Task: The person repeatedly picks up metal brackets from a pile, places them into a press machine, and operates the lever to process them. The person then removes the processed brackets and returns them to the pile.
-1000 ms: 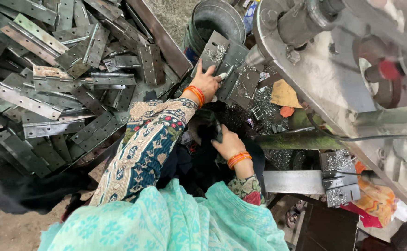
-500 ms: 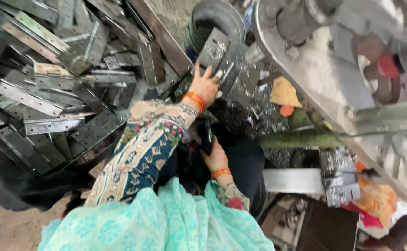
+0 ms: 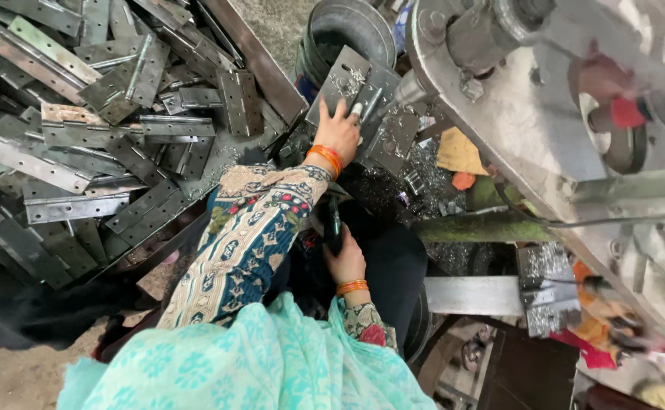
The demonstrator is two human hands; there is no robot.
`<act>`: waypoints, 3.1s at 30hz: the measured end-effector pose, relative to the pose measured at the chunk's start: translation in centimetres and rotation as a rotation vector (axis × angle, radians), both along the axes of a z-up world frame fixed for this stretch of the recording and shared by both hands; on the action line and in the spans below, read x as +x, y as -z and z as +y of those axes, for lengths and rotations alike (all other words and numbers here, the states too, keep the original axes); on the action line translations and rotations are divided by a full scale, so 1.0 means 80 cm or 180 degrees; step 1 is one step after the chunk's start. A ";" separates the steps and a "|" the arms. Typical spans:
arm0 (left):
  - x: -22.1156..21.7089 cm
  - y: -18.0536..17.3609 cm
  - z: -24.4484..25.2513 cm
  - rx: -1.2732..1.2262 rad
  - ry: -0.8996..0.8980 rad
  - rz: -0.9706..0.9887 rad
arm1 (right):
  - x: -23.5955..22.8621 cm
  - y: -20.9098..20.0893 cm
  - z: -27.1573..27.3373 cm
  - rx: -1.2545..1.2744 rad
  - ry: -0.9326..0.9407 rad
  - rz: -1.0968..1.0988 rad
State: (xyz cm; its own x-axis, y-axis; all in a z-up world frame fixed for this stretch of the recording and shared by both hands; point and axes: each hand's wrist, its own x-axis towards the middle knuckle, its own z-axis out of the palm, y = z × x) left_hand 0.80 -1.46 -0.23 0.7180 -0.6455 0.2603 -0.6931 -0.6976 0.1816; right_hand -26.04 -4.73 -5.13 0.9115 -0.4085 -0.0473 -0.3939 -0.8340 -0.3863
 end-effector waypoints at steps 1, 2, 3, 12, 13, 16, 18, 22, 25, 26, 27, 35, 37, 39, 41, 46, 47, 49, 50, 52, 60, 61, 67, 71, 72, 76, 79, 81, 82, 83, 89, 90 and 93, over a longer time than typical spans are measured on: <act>-0.004 0.006 0.006 -0.0092 -0.0009 0.0007 | -0.004 0.007 0.003 0.0060 -0.0041 -0.0188; -0.007 0.012 0.013 -0.0056 -0.0022 0.0058 | -0.006 0.007 0.004 0.0089 -0.0002 0.0096; -0.007 0.014 0.011 -0.0045 -0.0020 0.0087 | 0.000 0.000 -0.005 0.0092 0.0051 0.0359; 0.012 0.007 -0.025 -0.0195 -0.0107 0.0081 | 0.068 -0.123 -0.033 -0.0261 -0.0170 0.1192; 0.016 0.007 -0.026 -0.0198 -0.0113 0.0174 | 0.066 -0.117 -0.029 -0.0322 -0.0208 0.1200; 0.022 0.007 -0.028 -0.0273 -0.0085 0.0103 | 0.039 -0.069 -0.009 -0.0351 -0.0123 0.0951; 0.017 0.010 -0.023 -0.0341 -0.0080 -0.0017 | 0.008 -0.029 0.005 -0.0044 -0.0040 0.0276; -0.003 0.011 -0.008 -0.0099 -0.0036 -0.0089 | -0.006 0.010 -0.001 0.0005 0.0149 0.0414; -0.017 0.006 -0.003 0.0217 -0.0027 -0.0118 | 0.013 -0.015 -0.016 0.0093 -0.0166 0.0290; -0.011 0.002 0.000 0.0250 -0.0049 -0.0109 | 0.027 -0.032 -0.020 0.0064 -0.0174 0.0501; -0.015 0.001 0.001 0.0300 -0.0041 -0.0056 | 0.034 -0.051 -0.024 0.0052 -0.0155 0.0756; 0.016 -0.002 -0.027 0.0275 -0.0218 0.0116 | 0.057 -0.093 -0.026 -0.0284 -0.0200 0.1039; 0.017 0.003 -0.031 0.0164 -0.0248 0.0130 | 0.032 -0.055 -0.008 -0.0270 -0.0087 0.0943; 0.017 0.006 -0.029 -0.0083 -0.0320 -0.0107 | 0.005 -0.017 0.004 0.0065 -0.0105 0.0107; 0.019 0.000 -0.027 -0.0148 -0.0297 -0.0079 | 0.002 0.013 -0.005 0.0185 -0.0117 -0.0226; -0.001 -0.019 0.007 -0.0378 -0.0258 0.0319 | 0.000 0.029 -0.027 0.0210 -0.0123 0.0264; 0.000 -0.025 0.015 -0.0512 -0.0286 0.0302 | 0.005 0.019 -0.032 0.0186 -0.0288 0.0210; 0.013 -0.029 0.042 -0.0833 -0.0336 0.0423 | 0.023 -0.015 -0.041 0.0160 -0.0472 0.0206; 0.026 -0.024 0.062 -0.1022 -0.0357 0.0563 | 0.035 -0.035 -0.043 0.0155 -0.0492 0.0258; 0.046 0.006 0.105 -0.1280 -0.0375 0.0678 | 0.048 -0.074 -0.048 -0.0019 -0.0437 0.0591; 0.081 0.202 0.321 0.0221 -0.1315 -0.0613 | 0.077 -0.142 -0.025 -0.0112 -0.0521 0.0930; 0.076 0.221 0.337 0.0083 -0.1272 -0.0762 | 0.075 -0.142 -0.024 -0.0107 -0.0519 0.0911; 0.088 0.262 0.364 0.0676 -0.0540 -0.1121 | 0.076 -0.139 -0.029 -0.0039 -0.0532 0.0906; 0.104 0.241 0.358 0.0168 -0.0577 -0.0602 | 0.073 -0.139 -0.025 0.0036 -0.0477 0.0846; 0.103 0.232 0.356 0.0038 -0.0700 -0.0537 | 0.069 -0.140 -0.024 0.0030 -0.0474 0.0856; 0.097 0.175 0.332 -0.0652 -0.0995 0.0021 | 0.074 -0.146 -0.018 0.0038 -0.0372 0.0917; 0.098 0.118 0.288 -0.1851 -0.1508 0.0268 | 0.072 -0.149 -0.013 0.0058 -0.0277 0.0999; 0.101 0.075 0.248 -0.2646 -0.1435 0.0557 | 0.070 -0.150 -0.012 0.0062 -0.0237 0.1026; 0.100 0.053 0.224 -0.3043 -0.1397 0.0702 | 0.070 -0.150 -0.012 0.0066 -0.0218 0.1033; 0.096 0.031 0.196 -0.3109 -0.1339 0.0908 | 0.069 -0.150 -0.013 0.0067 -0.0204 0.1038; -0.010 -0.040 0.073 -0.0589 0.0673 0.0921 | 0.066 -0.136 -0.019 0.0081 -0.0382 0.0772; -0.031 -0.041 0.066 -0.0298 0.1064 0.0247 | 0.064 -0.135 -0.021 0.0065 -0.0417 0.0767; -0.055 -0.040 0.060 0.1191 0.1028 0.0256 | 0.068 -0.135 -0.020 0.0038 -0.0445 0.0825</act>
State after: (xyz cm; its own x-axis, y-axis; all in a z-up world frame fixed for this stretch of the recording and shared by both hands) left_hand -3.58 3.34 2.95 0.4742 -0.8768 -0.0795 -0.8786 -0.4772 0.0217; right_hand -20.58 -6.36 5.67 0.9158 -0.2780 -0.2900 -0.3624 -0.8831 -0.2979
